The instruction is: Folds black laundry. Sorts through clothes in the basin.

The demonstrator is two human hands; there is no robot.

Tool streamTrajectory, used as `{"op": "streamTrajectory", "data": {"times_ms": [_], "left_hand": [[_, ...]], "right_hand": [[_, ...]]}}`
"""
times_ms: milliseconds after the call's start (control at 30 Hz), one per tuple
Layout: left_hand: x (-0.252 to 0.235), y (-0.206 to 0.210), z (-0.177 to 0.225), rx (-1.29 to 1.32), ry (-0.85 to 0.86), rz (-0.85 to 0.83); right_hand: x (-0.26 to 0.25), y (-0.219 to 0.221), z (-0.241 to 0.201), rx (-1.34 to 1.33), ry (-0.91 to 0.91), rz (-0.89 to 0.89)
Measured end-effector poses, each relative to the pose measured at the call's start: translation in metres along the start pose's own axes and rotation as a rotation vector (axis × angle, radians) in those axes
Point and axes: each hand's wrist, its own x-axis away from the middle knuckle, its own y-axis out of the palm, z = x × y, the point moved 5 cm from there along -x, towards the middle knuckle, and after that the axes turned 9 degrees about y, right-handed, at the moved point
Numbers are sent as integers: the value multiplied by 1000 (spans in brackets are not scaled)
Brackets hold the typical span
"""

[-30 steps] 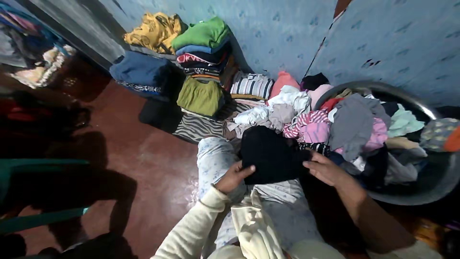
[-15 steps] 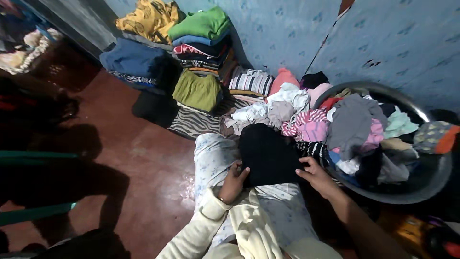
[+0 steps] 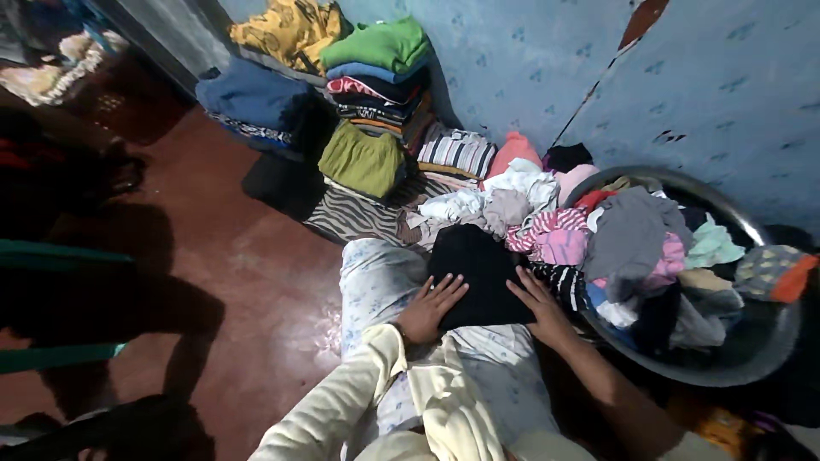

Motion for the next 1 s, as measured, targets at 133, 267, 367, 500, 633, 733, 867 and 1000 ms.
{"op": "streamTrajectory", "data": {"times_ms": [133,267,367,500,633,733,867,1000], "left_hand": [[1,-43,5,229,73,85],[13,-80,36,223,194,109],[32,-72,59,234,248,55],[47,-40,61,441,256,-47],[29,-58,36,891,-41,184],[6,-50,1,1248,-421,499],[-16,-33,-25,1206,-790,595],[-17,-47,-24,1171,-773,642]], "right_hand": [[-7,-38,-7,-121,-16,-59],[8,-85,-34,-101,-159,-95],[32,-95,-43,-116,-229,-238],[39,-83,-41,-280,-106,-527],[2,-85,-32,-601,211,-385],[-31,-61,-16,-887,602,-175],[-66,-24,-4,-892,714,-157],[-77,-38,-10,-818,651,-136]]}}
